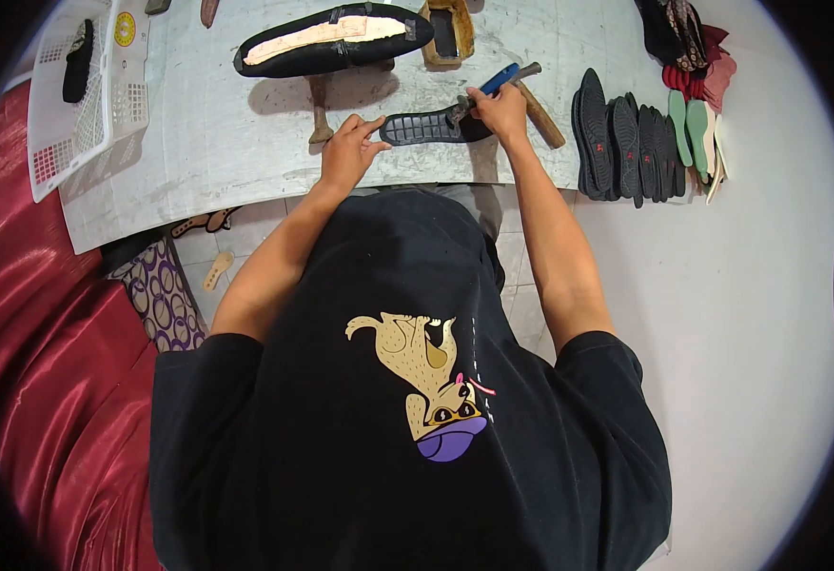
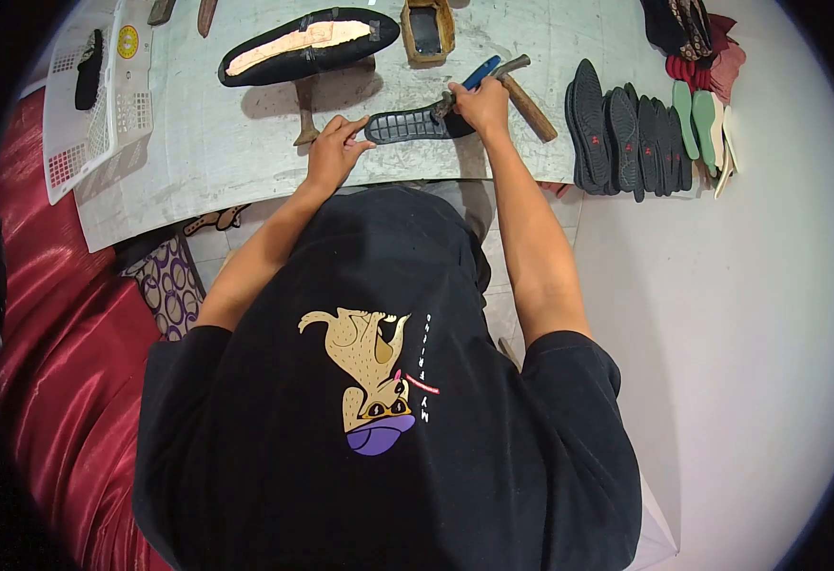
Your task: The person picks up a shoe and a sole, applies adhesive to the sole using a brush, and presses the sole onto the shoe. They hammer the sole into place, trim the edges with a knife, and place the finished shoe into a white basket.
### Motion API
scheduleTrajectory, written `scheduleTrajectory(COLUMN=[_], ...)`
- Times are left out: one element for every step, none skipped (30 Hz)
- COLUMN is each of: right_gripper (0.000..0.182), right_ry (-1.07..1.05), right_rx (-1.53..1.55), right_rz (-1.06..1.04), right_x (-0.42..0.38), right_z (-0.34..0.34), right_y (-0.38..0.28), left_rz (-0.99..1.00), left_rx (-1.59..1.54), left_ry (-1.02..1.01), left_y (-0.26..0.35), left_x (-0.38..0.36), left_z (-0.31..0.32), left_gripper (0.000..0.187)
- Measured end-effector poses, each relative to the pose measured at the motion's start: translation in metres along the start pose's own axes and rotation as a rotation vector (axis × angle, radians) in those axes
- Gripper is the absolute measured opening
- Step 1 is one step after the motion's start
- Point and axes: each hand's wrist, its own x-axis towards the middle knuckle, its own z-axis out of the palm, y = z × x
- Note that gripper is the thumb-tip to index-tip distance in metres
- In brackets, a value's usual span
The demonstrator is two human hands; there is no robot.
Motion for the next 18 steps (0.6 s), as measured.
scheduleTrajectory(right_gripper=[0.037, 0.036, 0.036, 0.036, 0.035, 0.035, 0.035, 0.035, 0.035, 0.035, 0.033, 0.031, 0.031, 0.029, 0.027, 0.026, 0.026, 0.026], right_ry=[-0.001, -0.055, -0.106, -0.1, -0.081, -0.065, -0.067, -0.02, 0.026, 0.024, -0.033, -0.086, -0.08, -0.059, -0.042, -0.015, -0.02, 0.005], right_rx=[-0.002, -0.037, -0.071, -0.07, -0.048, -0.026, -0.025, 0.04, 0.102, 0.101, 0.106, 0.113, 0.114, 0.064, 0.015, 0.09, 0.088, 0.19], right_rz=[0.001, 0.008, 0.014, 0.012, 0.012, 0.011, 0.01, 0.07, 0.132, 0.134, 0.167, 0.199, 0.198, 0.169, 0.14, 0.155, 0.157, 0.224], right_x=[0.001, 0.003, 0.006, 0.01, 0.015, 0.017, 0.017, 0.016, 0.015, 0.014, 0.014, 0.014, 0.013, 0.013, 0.012, 0.01, 0.009, 0.011], right_z=[-0.001, -0.003, -0.003, -0.002, 0.001, 0.004, 0.006, 0.009, 0.011, 0.011, 0.01, 0.007, 0.006, 0.005, 0.007, 0.008, 0.009, 0.01], right_y=[0.003, 0.005, 0.008, 0.009, 0.01, 0.01, 0.011, 0.013, 0.015, 0.017, 0.019, 0.019, 0.017, 0.016, 0.013, 0.01, 0.01, 0.014], left_rz=[-0.002, -0.004, -0.003, 0.004, 0.006, 0.006, 0.005, 0.0, -0.006, -0.009, -0.023, -0.033, -0.026, -0.011, 0.001, -0.002, -0.002, -0.004], left_rx=[-0.001, -0.01, -0.018, -0.018, 0.001, 0.021, 0.023, 0.008, -0.009, -0.01, -0.023, -0.035, -0.037, -0.038, -0.037, -0.035, -0.022, -0.009], left_ry=[-0.001, -0.002, -0.002, -0.001, -0.005, -0.008, -0.008, -0.008, -0.009, -0.01, -0.015, -0.02, -0.02, -0.017, -0.012, -0.01, -0.007, -0.006], left_y=[-0.001, -0.001, -0.002, -0.001, -0.001, -0.001, 0.0, 0.0, 0.001, 0.002, 0.003, 0.003, 0.002, 0.002, 0.002, 0.001, 0.0, 0.0], left_x=[-0.001, 0.0, 0.001, 0.002, 0.001, 0.002, 0.002, 0.002, 0.001, 0.0, 0.0, 0.0, 0.001, 0.001, 0.002, 0.002, 0.002, 0.001], left_z=[0.0, 0.001, 0.001, 0.002, 0.002, 0.0, 0.0, 0.0, -0.001, -0.002, -0.002, -0.002, -0.001, -0.001, -0.002, -0.002, -0.002, -0.001], left_gripper=[0.05, 0.05, 0.05, 0.05, 0.05, 0.05, 0.05, 0.05, 0.051, 0.051, 0.051, 0.051, 0.051, 0.051, 0.051, 0.051, 0.05, 0.049])
